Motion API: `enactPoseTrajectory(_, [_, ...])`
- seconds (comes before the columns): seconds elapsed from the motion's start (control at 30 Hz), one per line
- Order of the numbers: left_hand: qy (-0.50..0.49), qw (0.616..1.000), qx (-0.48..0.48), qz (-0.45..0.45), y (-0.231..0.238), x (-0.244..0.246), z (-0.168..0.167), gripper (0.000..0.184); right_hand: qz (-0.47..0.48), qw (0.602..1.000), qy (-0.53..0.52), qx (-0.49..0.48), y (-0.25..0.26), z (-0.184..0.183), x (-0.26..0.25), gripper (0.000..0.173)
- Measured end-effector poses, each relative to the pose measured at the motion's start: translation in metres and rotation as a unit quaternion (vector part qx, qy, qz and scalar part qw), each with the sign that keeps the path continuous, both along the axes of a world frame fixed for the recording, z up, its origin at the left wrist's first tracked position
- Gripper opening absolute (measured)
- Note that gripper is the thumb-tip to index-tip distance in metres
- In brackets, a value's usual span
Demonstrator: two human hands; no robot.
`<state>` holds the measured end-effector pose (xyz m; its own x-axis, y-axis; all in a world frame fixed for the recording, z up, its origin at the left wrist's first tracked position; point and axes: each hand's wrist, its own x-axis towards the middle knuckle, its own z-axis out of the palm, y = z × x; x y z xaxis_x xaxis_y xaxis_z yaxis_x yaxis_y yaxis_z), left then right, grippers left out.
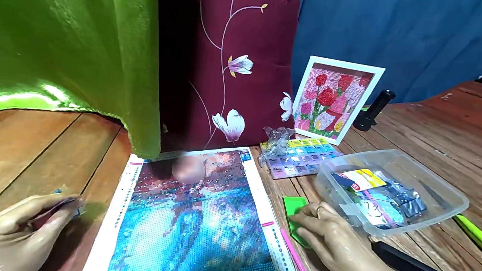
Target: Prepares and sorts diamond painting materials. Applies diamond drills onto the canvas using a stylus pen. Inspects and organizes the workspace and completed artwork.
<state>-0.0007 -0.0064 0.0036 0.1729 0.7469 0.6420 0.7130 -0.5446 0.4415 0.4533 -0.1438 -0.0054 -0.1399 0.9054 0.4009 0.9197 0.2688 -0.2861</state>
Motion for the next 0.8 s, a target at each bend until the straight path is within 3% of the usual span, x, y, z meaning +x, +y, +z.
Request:
enactPoseTrajectory(0.17, [-0.008, 1.000, 0.011, 0.003, 0.004, -0.005, -0.007, 0.026, 0.002, 0.997, -0.007, -0.072, 0.000, 0.003, -0.005, 0.046])
enactPoseTrajectory(0.53, [-0.018, 1.000, 0.016, 0.005, 0.004, -0.005, -0.007, 0.026, -0.039, 0.999, 0.006, 0.003, -0.004, -0.011, -0.019, 0.023])
enactPoseTrajectory(0.7, [-0.010, 0.998, 0.055, 0.017, 0.006, -0.005, -0.012, 0.032, -0.057, 0.997, -0.009, 0.057, -0.006, -0.019, -0.024, 0.022])
enactPoseTrajectory(0.8, [0.004, 0.998, 0.067, 0.020, 0.001, 0.002, -0.005, 0.028, -0.055, 0.997, -0.033, 0.040, -0.005, -0.021, -0.019, 0.025])
